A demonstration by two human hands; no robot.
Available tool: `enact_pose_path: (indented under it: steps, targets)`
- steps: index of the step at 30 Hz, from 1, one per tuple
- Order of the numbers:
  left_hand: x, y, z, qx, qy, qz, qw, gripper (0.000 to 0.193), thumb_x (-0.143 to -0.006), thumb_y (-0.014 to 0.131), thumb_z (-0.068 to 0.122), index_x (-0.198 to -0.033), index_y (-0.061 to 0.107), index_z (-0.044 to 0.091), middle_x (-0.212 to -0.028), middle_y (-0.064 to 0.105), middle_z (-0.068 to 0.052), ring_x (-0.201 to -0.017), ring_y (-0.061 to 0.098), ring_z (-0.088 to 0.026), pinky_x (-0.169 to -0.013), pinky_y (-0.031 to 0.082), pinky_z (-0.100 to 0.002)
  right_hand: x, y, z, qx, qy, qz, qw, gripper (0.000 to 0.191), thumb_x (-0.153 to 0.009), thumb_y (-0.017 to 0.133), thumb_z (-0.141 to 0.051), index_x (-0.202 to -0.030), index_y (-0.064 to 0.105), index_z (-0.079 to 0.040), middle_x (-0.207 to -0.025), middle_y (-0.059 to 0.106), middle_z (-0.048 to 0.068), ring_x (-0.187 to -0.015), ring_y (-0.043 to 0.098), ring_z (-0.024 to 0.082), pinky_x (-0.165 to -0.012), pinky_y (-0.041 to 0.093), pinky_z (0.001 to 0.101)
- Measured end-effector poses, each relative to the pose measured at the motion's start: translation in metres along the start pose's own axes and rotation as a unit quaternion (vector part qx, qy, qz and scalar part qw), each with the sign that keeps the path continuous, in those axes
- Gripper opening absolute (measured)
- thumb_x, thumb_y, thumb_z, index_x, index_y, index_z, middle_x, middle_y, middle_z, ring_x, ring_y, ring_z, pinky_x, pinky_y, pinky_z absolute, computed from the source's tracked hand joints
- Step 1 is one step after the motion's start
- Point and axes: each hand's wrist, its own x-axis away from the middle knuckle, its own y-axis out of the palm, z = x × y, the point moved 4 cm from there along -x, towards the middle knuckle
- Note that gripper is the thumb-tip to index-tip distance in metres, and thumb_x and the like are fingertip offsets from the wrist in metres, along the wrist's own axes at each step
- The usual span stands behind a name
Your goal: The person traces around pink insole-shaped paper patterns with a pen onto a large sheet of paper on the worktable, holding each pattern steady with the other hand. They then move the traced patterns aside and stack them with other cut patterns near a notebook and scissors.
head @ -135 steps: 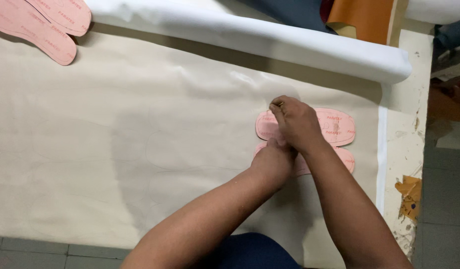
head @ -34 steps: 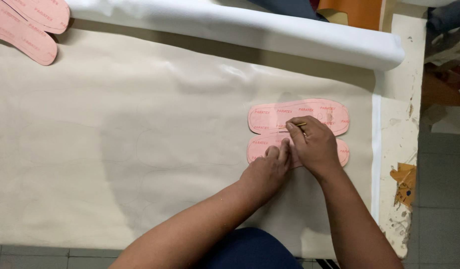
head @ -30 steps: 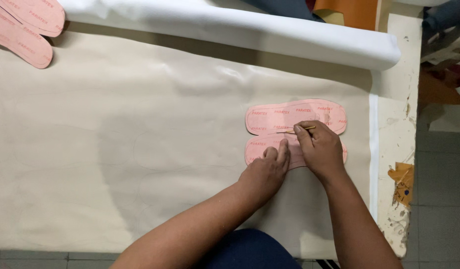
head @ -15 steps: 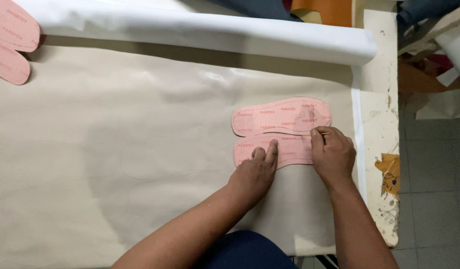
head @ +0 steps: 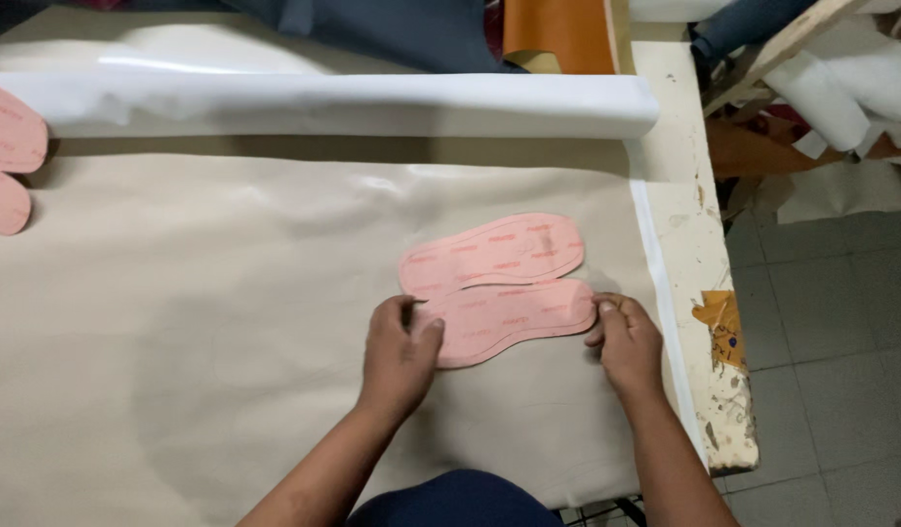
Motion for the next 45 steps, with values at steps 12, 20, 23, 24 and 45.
enact_pose_path:
  steps: [12, 20, 23, 24, 45]
  targets:
    - [0.048, -0.064, -0.073, -0.101, -0.136, 0.085, 0.982, 0.043, -0.088, 0.065, 0.02, -0.124, 0.055, -0.001, -0.097, 0.071, -0.012, -0.084, 0.067, -0.022, -0.079, 0.053, -0.038, -0.055, -0.021, -0.017, -0.205, -0.059, 0.033, 0.976, 0.034, -0.109, 0.046, -0.022, -0.105, 0.069, 0.002, -0.096, 0.071, 0.01, -0.078, 0.067, 0.01, -0.07, 0.058, 0.0249]
    - [0.052, -0.06, -0.101, -0.16, -0.039, 0.117, 0.979, 0.036, -0.086, 0.065, 0.023, -0.116, 0.058, 0.006, -0.086, 0.069, -0.004, -0.073, 0.064, -0.021, -0.071, 0.054, -0.038, -0.078, -0.005, -0.037, -0.119, -0.069, 0.007, 0.991, 0.023, -0.102, 0.061, -0.018, -0.109, 0.066, 0.002, -0.096, 0.073, 0.011, -0.085, 0.072, 0.015, -0.078, 0.061, 0.0276]
    - [0.052, -0.062, -0.103, -0.168, -0.04, 0.117, 0.978, 0.035, -0.086, 0.066, 0.022, -0.116, 0.059, 0.006, -0.085, 0.068, -0.004, -0.072, 0.063, -0.02, -0.07, 0.054, -0.037, -0.076, -0.003, -0.039, -0.158, -0.095, 0.02, 0.983, 0.016, -0.096, 0.067, -0.008, -0.107, 0.067, 0.003, -0.101, 0.074, 0.009, -0.093, 0.074, 0.014, -0.086, 0.063, 0.0272]
    - [0.051, -0.061, -0.103, -0.172, -0.04, 0.116, 0.977, 0.034, -0.085, 0.065, 0.021, -0.115, 0.059, 0.006, -0.085, 0.068, -0.003, -0.072, 0.063, -0.02, -0.07, 0.054, -0.037, -0.075, -0.003, -0.039, -0.186, -0.1, 0.021, 0.977, 0.015, -0.094, 0.068, -0.004, -0.106, 0.068, 0.003, -0.103, 0.075, 0.008, -0.095, 0.074, 0.014, -0.088, 0.063, 0.0268]
    - [0.051, -0.062, -0.094, -0.158, -0.002, 0.129, 0.979, 0.034, -0.086, 0.066, 0.018, -0.116, 0.057, 0.005, -0.084, 0.067, -0.002, -0.069, 0.061, -0.018, -0.068, 0.054, -0.035, -0.085, 0.003, -0.025, -0.103, -0.117, 0.037, 0.987, 0.009, -0.093, 0.07, 0.0, -0.101, 0.074, 0.001, -0.09, 0.071, 0.006, -0.074, 0.063, 0.009, -0.07, 0.053, 0.0229]
